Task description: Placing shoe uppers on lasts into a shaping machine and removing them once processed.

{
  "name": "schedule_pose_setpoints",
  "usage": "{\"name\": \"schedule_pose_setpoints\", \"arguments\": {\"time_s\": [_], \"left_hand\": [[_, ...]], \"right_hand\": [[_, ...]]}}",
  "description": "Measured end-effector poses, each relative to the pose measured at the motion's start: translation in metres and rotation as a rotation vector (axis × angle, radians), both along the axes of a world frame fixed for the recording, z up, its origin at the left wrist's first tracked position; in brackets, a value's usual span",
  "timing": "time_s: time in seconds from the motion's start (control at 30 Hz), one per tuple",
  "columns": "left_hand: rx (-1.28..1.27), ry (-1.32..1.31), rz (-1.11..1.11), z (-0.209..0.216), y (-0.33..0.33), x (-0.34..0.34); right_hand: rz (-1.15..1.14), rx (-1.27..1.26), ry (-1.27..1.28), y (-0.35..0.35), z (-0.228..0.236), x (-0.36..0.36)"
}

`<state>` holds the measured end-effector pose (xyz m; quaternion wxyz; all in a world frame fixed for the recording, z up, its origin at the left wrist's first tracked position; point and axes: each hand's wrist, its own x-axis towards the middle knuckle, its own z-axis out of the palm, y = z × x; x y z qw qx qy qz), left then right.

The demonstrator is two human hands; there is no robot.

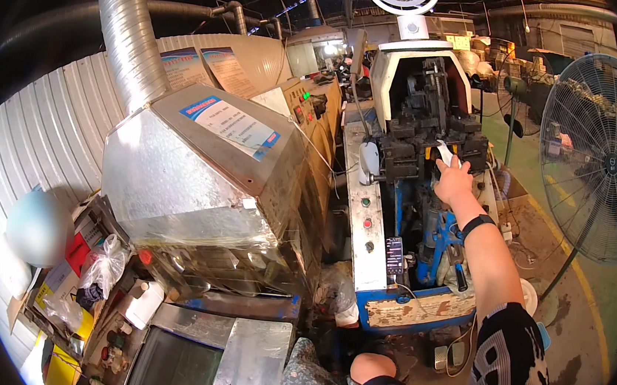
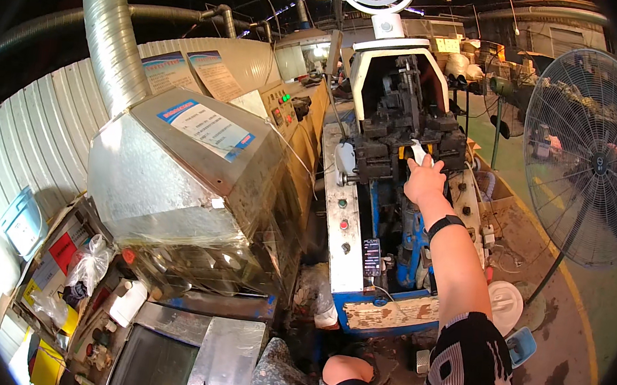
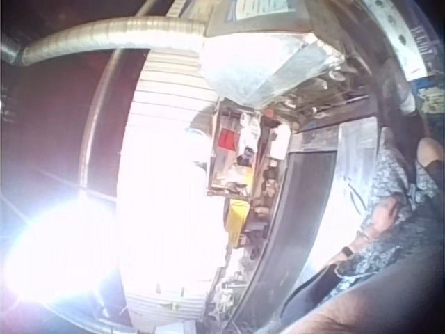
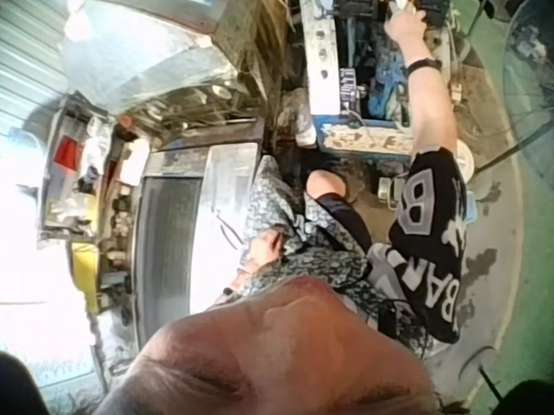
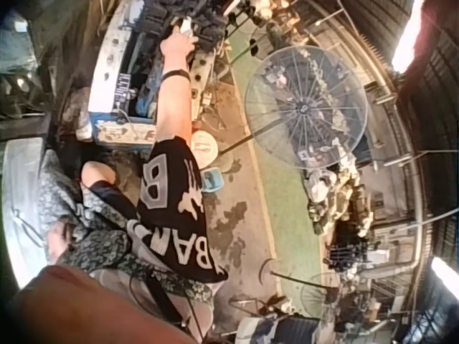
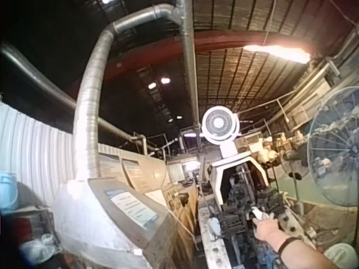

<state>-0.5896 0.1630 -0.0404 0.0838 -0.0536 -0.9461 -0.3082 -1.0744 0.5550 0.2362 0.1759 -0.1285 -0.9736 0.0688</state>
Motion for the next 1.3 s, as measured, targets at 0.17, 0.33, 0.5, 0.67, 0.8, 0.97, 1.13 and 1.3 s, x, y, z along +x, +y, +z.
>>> {"name": "schedule_pose_setpoints", "arguments": {"time_s": [0.17, 0.33, 0.5, 0.67, 0.8, 0.97, 1.13, 1.3], "left_hand": [[-0.042, 0.008, -0.004, 0.004, 0.001, 0.0], [-0.048, -0.014, 0.0, 0.007, 0.002, 0.0], [-0.029, 0.042, 0.002, 0.009, 0.009, -0.003], [-0.038, 0.101, -0.005, 0.016, 0.012, -0.003], [-0.034, 0.119, -0.003, 0.016, 0.01, -0.002], [-0.002, 0.104, 0.001, 0.015, 0.006, 0.002], [0.048, 0.037, 0.001, 0.017, 0.004, 0.004], [0.06, 0.039, -0.021, 0.02, 0.004, 0.002]], "right_hand": [[0.018, -0.023, -0.003, 0.003, 0.009, 0.003], [0.068, -0.07, -0.026, 0.022, 0.033, -0.003], [-0.025, -0.173, 0.112, 0.025, 0.027, -0.01], [-0.058, -0.167, 0.063, 0.024, 0.023, -0.011], [-0.033, -0.161, 0.026, 0.025, 0.028, -0.01], [-0.054, -0.149, -0.034, 0.022, 0.03, -0.006], [-0.036, -0.148, -0.052, 0.023, 0.032, -0.006], [-0.043, -0.164, -0.062, 0.027, 0.031, -0.007]]}}
